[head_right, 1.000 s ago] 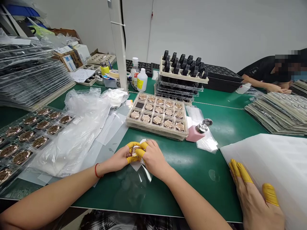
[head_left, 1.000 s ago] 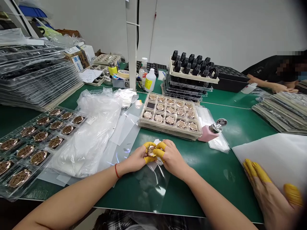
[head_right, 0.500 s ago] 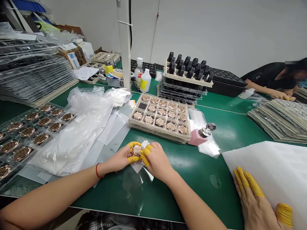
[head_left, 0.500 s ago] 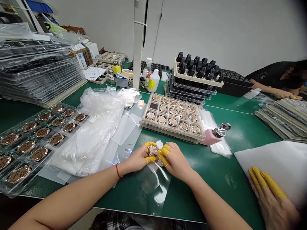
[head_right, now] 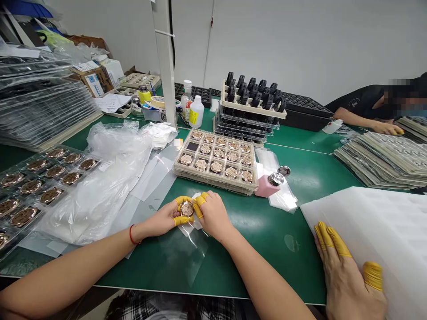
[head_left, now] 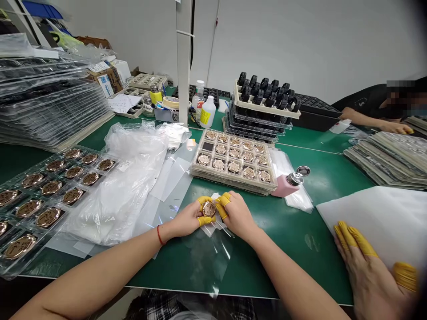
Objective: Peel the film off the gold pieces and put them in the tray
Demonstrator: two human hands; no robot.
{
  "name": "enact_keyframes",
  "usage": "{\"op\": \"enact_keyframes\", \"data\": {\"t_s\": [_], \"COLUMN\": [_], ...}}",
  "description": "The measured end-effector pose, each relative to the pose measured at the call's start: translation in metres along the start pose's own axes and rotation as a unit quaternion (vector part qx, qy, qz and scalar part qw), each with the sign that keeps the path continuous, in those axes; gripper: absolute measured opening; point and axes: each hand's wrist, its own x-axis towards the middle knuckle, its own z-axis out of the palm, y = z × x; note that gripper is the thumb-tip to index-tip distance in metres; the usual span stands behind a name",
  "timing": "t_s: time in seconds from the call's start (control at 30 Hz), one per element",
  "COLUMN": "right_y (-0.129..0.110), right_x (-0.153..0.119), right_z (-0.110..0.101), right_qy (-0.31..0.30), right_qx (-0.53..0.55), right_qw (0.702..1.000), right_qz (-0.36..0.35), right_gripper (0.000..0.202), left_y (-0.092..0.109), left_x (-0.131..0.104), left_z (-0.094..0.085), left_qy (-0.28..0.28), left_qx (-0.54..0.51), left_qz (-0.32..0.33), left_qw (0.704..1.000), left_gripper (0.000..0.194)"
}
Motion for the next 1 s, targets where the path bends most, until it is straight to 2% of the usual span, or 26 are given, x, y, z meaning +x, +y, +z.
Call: {"op": "enact_keyframes", "data": {"t_s": [0.07, 0.17, 0.27, 0.33, 0.47, 0.6, 0.73, 0.8, 0.87, 0.93, 1.0], "right_y": [0.003, 0.003, -0.003, -0.009, -0.017, -0.022, -0.017, -0.005, 0.011, 0.027, 0.037], "right_x": [-0.001, -0.003, -0.005, -0.005, 0.0, 0.004, 0.003, 0.001, -0.001, -0.001, -0.001], "right_z": [-0.005, -0.015, -0.018, -0.016, -0.006, 0.0, 0.0, -0.001, -0.002, -0.002, -0.001], "right_qy": [0.009, 0.027, 0.001, -0.015, -0.003, 0.017, 0.054, 0.087, 0.092, 0.043, -0.007], "right_qx": [0.052, 0.1, 0.047, 0.002, -0.042, -0.062, 0.001, 0.072, 0.111, 0.087, 0.031], "right_qw": [0.999, 0.994, 0.994, 0.994, 0.994, 0.995, 0.997, 0.994, 0.986, 0.98, 0.974], "right_qz": [-0.001, -0.042, -0.095, -0.108, -0.099, -0.073, -0.052, -0.007, 0.082, 0.175, 0.225], "right_gripper": [0.016, 0.017, 0.02, 0.024, 0.022, 0.021, 0.022, 0.019, 0.018, 0.016, 0.013], "left_y": [0.001, 0.001, 0.0, -0.001, -0.007, -0.008, -0.003, -0.002, -0.002, -0.003, -0.004], "left_x": [0.0, 0.0, 0.0, 0.0, 0.0, 0.0, 0.0, 0.0, 0.0, 0.001, 0.002], "left_z": [0.0, 0.0, 0.0, -0.001, -0.003, -0.002, 0.001, 0.001, 0.001, 0.0, -0.001], "left_qy": [0.0, -0.01, -0.022, -0.02, 0.001, 0.006, 0.0, -0.002, -0.003, -0.005, -0.001], "left_qx": [-0.005, -0.017, -0.005, 0.024, 0.09, 0.085, 0.074, 0.062, 0.045, 0.029, 0.017], "left_qz": [0.001, 0.005, 0.017, 0.031, 0.034, 0.022, 0.035, 0.037, 0.032, 0.021, 0.016], "left_qw": [1.0, 1.0, 1.0, 0.999, 0.995, 0.996, 0.997, 0.997, 0.998, 0.999, 1.0], "left_gripper": [0.042, 0.043, 0.042, 0.04, 0.038, 0.034, 0.038, 0.041, 0.042, 0.042, 0.045]}}
